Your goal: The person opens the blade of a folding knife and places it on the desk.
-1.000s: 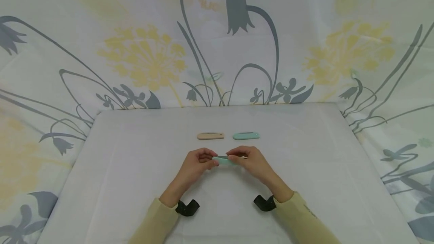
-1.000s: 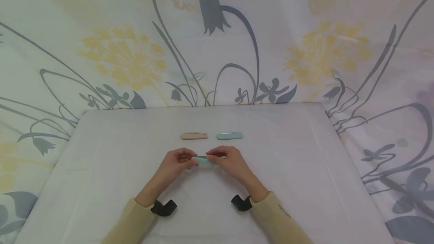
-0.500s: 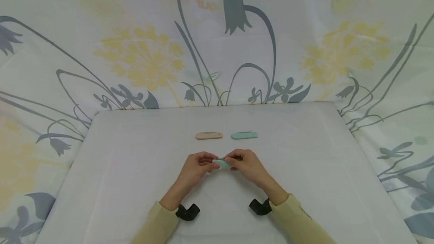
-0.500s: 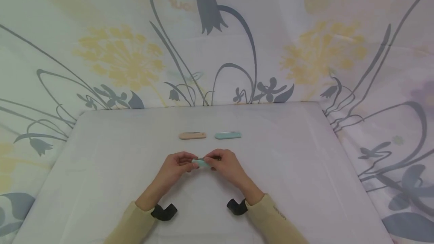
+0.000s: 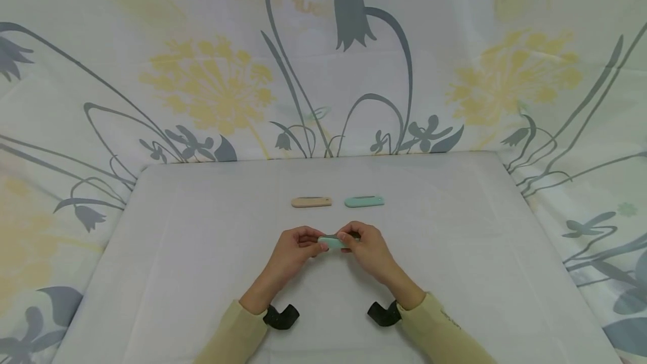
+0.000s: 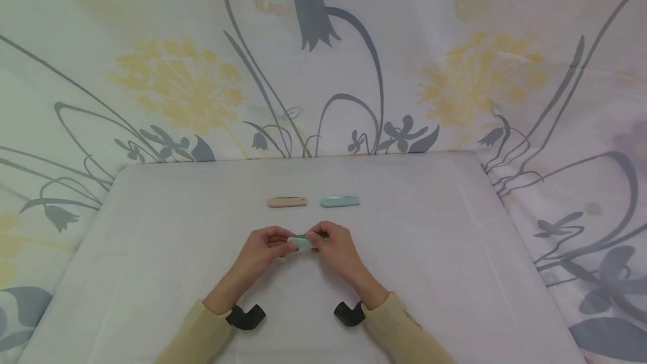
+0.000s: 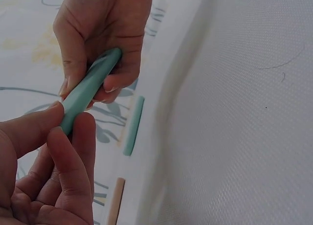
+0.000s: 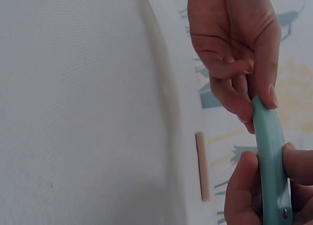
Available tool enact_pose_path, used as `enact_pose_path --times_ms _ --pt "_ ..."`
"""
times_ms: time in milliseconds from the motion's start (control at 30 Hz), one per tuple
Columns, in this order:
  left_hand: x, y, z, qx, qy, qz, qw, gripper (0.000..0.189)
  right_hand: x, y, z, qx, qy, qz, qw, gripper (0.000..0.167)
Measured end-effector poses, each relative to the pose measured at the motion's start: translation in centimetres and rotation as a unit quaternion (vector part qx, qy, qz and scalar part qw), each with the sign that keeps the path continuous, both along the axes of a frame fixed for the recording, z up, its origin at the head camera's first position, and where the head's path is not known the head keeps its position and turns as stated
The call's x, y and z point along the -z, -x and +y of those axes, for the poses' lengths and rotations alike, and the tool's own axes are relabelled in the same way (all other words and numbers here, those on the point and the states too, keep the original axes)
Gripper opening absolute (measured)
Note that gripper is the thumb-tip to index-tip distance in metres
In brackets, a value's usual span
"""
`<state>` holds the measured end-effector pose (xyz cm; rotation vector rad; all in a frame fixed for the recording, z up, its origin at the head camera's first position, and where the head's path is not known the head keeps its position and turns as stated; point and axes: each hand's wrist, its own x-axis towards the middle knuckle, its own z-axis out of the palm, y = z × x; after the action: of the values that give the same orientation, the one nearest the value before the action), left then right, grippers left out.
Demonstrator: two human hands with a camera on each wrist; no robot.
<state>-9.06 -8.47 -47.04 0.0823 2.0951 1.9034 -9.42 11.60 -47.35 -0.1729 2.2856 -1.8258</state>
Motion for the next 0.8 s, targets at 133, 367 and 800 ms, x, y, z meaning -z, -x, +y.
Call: enact_pose_path --times_ms 133,367,800 --pt "0.05 0.0 0.12 -0.001 0.002 0.003 1.0 0.023 0.11 -0.17 -0.18 0.02 0.0 0.008 0.9998 0.01" --pt "0.9 0.01 -0.06 -0.002 0.0 0.001 1.0 0.025 0.44 -0.29 -0.52 0.04 0.0 0.018 0.999 0.01" --pt "0.88 0.15 0.19 -0.009 0.009 -0.003 0.9999 0.021 0.46 -0.5 -0.75 0.081 0.003 0.026 0.9964 0.012"
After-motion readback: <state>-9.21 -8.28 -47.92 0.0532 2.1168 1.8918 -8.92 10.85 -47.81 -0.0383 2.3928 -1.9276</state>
